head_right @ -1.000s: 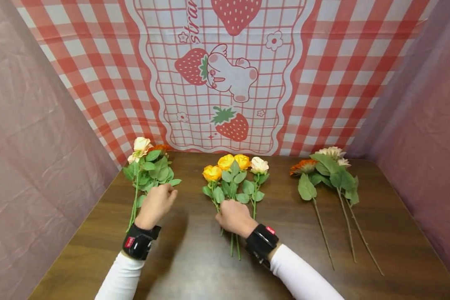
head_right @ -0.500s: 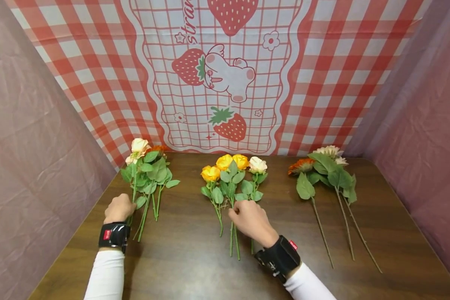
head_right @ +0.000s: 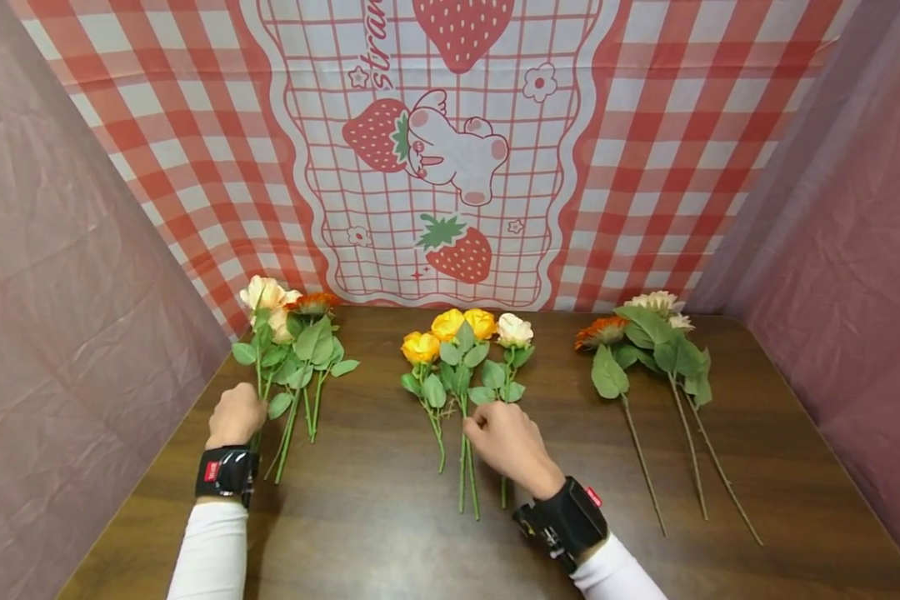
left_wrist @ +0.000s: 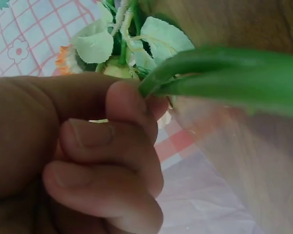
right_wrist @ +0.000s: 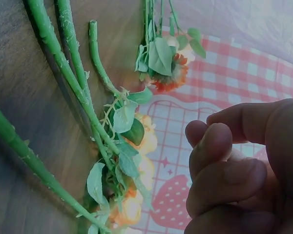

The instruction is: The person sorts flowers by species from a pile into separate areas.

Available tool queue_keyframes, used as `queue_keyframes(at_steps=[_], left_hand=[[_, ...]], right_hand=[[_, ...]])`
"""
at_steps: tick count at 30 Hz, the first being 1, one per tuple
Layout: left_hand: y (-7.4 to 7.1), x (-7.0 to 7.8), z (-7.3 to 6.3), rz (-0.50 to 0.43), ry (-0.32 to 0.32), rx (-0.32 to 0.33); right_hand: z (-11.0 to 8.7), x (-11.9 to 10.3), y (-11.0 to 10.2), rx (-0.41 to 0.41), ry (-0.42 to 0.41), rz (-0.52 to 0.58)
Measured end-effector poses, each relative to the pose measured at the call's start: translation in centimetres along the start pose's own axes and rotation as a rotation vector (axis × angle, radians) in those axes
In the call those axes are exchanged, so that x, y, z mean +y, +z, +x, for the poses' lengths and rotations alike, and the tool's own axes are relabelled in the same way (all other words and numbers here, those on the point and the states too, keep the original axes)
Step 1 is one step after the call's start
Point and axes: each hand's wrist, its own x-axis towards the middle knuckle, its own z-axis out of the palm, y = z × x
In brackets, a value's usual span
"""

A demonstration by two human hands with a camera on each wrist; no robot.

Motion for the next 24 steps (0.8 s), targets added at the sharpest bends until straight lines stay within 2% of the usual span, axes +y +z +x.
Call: queue_keyframes(at_steps=[6,12,19,24], left_hand=[[-0.2,0.6,-0.2,-0.034,0.027,0.088],[-0.7,2.4,-0.8,-0.085,0.087,0.148],[-0.7,5.5,-2.0,-0.117,0.235,0.196],[-0.2,8.1,-3.4,-0.166,0.374,0.223]], right_hand=[[0.0,0.3,-0.1,-0.004,0.005,0.015],[0.0,0.4,0.0,-0.004,0.002,0.024],[0.1,0.3,0.2,-0.007,0.006,0.059],[0.2,0.2,0.4,0.018,-0.046,0.102]])
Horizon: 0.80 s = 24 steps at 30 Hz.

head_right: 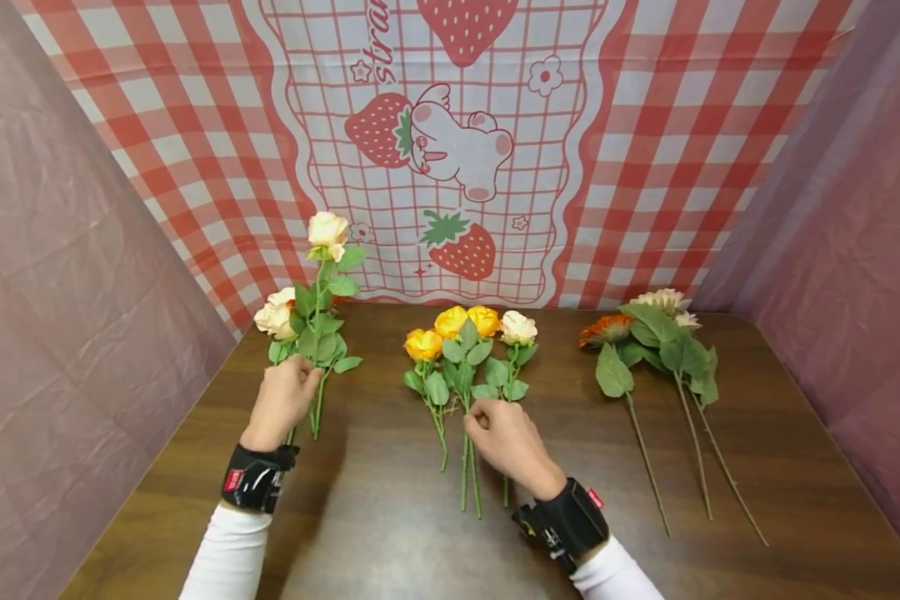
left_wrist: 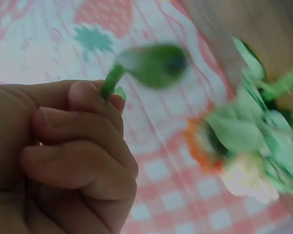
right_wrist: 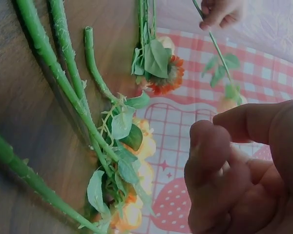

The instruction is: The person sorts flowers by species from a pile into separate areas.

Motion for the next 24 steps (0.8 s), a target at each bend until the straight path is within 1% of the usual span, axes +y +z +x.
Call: queue_keyframes(at_steps=[2,5,10,12,14,17,20,24], left_hand=[[0.4,1.2,-0.4,-0.028,0.055,0.010],[0.9,3.0,-1.1,-0.078,0.117,-0.004],[2.1,5.7,-2.3,-0.154,0.188,-0.087],[2.5,6.6,-2.8,-0.163,0.215,-0.116],[3.0,7.4,-3.3,-0.172,0.246,-0.137],[3.7,8.2,-4.0,-0.178,0.292,-0.149],[4.3,8.9,-4.7,-0.184,0.347,-0.145],[4.8,9.7,-5.5,-0.204,0.393,-0.169]], right_hand=[[0.0,-0.1,0.1,0.000,-0.019,0.035],[-0.1,-0.3,0.2,-0.009,-0.035,0.102],[-0.2,-0.9,0.5,-0.006,-0.065,0.181],[-0.2,-1.1,0.6,0.000,-0.079,0.195],[-0.2,-1.3,0.7,0.007,-0.094,0.205],[-0.3,-1.5,0.9,0.010,-0.103,0.226],[-0.4,-1.6,1.0,0.026,-0.106,0.246],[-0.5,-1.7,1.1,0.050,-0.115,0.284]])
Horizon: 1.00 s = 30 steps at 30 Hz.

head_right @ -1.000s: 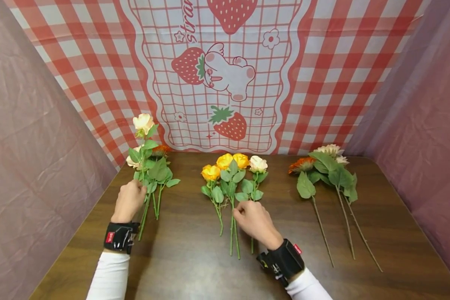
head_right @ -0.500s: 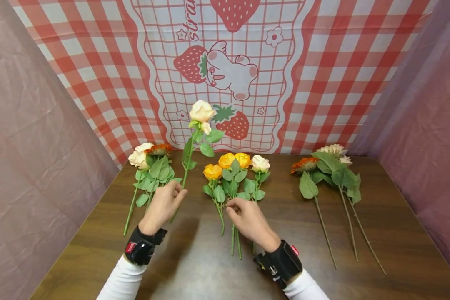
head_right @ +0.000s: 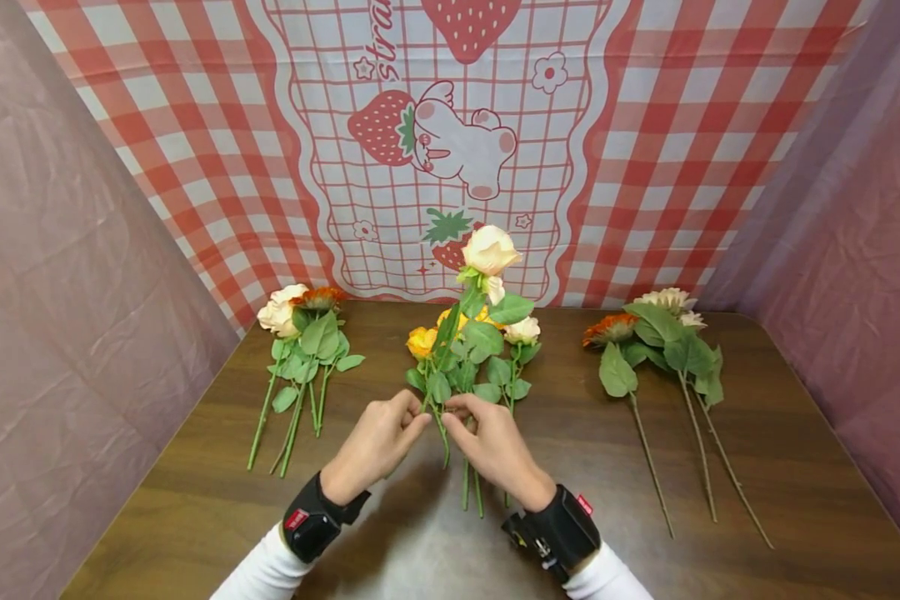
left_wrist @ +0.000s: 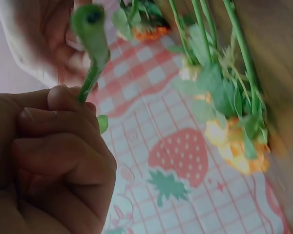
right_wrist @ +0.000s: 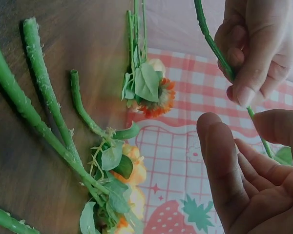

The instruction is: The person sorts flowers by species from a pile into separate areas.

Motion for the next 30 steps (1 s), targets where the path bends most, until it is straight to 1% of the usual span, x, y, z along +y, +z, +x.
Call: queue_keyframes(at_steps=[7,11,15,24,28,30], left_hand=[[1.3,1.3,-0.4,-0.018,0.040,-0.052],[1.9,1.7,-0.7,-0.041,0.047,-0.096],[2.4,2.0,-0.9,-0.054,0.047,-0.115],[2.8,2.4,-1.1,-0.069,0.052,-0.160],[2.8,2.4,-1.1,-0.066,0.049,-0.165],[2.7,2.4,-1.1,-0.059,0.045,-0.166]], right_hand=[[-0.3,-0.1,-0.1,0.023,-0.003,0.040],[-0.3,0.1,-0.2,0.039,-0.003,0.045],[-0.4,0.1,-0.4,0.046,0.003,0.038],[-0.4,0.2,-1.1,0.059,0.000,0.015],[-0.3,0.3,-1.5,0.056,0.000,0.009],[-0.2,0.4,-1.9,0.048,0.013,0.002]])
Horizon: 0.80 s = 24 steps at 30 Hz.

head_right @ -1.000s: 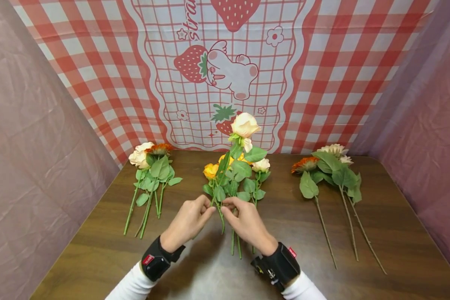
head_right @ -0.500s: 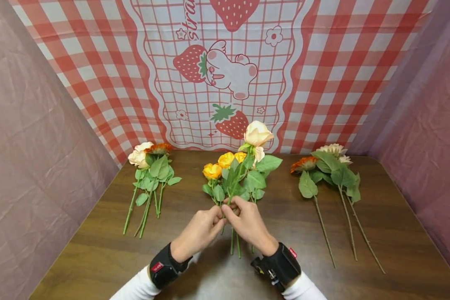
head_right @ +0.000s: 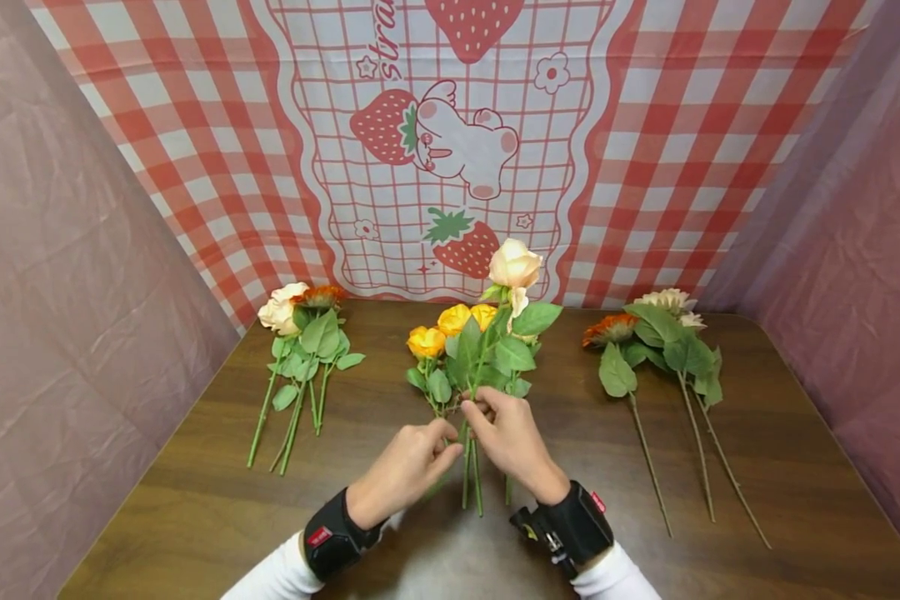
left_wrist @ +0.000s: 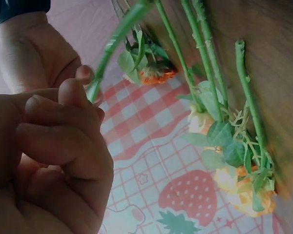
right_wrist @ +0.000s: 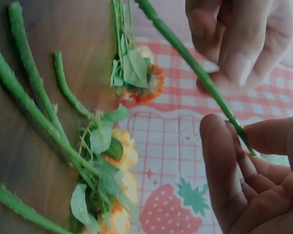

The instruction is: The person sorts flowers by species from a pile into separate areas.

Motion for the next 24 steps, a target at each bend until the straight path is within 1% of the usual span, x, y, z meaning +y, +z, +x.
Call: queue_keyframes(at_steps=[3,7,12,15,19,24], left_hand=[[-0.1,0.1,-0.1,0.023,-0.002,0.000],[-0.4,0.4,-0.3,0.049,0.008,-0.007],[-0.7,0.7,-0.4,0.058,0.004,-0.023],[-0.8,0.8,-0.5,0.064,-0.003,-0.036],[-0.9,0.8,-0.5,0.072,-0.003,-0.044],[-0.9,0.7,-0.5,0.076,0.000,-0.042]], right_hand=[[0.2,0.3,-0.6,-0.022,0.042,-0.029],[0.9,1.1,-1.2,-0.070,0.107,-0.097],[1.9,2.4,-1.6,-0.110,0.179,-0.167],[2.2,3.2,-1.7,-0.118,0.239,-0.173],[2.2,4.2,-1.8,-0.121,0.316,-0.155],[2.2,5.3,-1.8,-0.133,0.375,-0.146]])
